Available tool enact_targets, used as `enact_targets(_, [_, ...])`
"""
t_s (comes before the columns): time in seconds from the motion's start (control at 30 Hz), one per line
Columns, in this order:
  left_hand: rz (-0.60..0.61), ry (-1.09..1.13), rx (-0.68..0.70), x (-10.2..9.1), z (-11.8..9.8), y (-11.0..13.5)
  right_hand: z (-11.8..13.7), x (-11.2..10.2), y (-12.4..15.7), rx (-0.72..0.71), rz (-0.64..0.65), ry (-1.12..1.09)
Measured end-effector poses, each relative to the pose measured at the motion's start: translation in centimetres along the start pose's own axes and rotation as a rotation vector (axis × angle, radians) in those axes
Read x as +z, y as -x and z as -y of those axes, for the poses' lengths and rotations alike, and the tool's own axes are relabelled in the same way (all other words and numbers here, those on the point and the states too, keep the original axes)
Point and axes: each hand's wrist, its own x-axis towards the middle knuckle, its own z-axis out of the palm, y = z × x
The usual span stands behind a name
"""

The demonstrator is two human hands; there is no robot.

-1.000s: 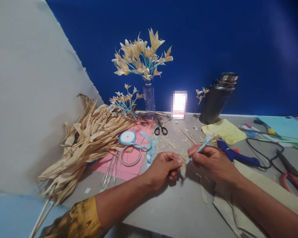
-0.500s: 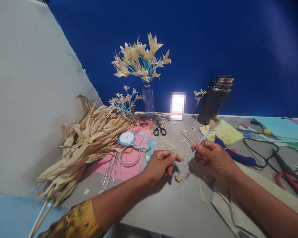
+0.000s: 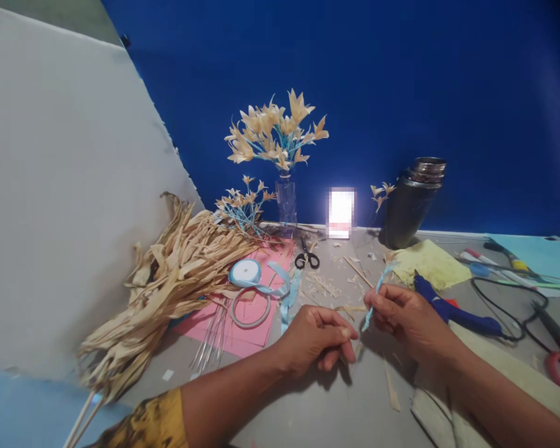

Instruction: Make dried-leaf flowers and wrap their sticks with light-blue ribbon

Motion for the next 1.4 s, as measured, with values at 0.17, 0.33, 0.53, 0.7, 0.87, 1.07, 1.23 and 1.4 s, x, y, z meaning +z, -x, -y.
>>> enact_targets(0.17, [-0.018,-0.046,-0.03,0.2,-0.3,0.5,0.3,0.4,0.1,0.005,0.001,0.01])
enact_targets(0.33, [0.022,0.017,-0.035,0.2,-0.3,0.4,0.0,0.3,0.1,0.042,-0.013,0.065])
enact_targets(0.53, [0.084,0.19,0.005,-0.2,0.5,-0.1,-0.9,0.0,-0.2,0.064,-0.019,0.039])
enact_targets(0.7, [0.128,0.167,0.05,-0.5,1.3,-0.2,-0.7,0.0,-0.1,0.043,-0.006,0.025])
enact_targets(0.87, [0.091,0.116,0.121,-0.6,1.8,-0.4,-1.0,-0.3,-0.4,0.057,-0.008,-0.001])
enact_targets(1.07, [0.123,0.115,0.073,-0.1,1.3,0.1,-1.3,0.2,0.1,0.068,-0.074,0.05])
enact_targets(1.23, [0.118,-0.009,-0.021,0.5,0.8,0.8,0.0,0.9,0.6,0.022,-0.117,0.077])
enact_targets(1.4, [0.069,0.003,0.006,0.7,0.2,0.8,0.6,0.5,0.5,-0.001,-0.004,-0.055])
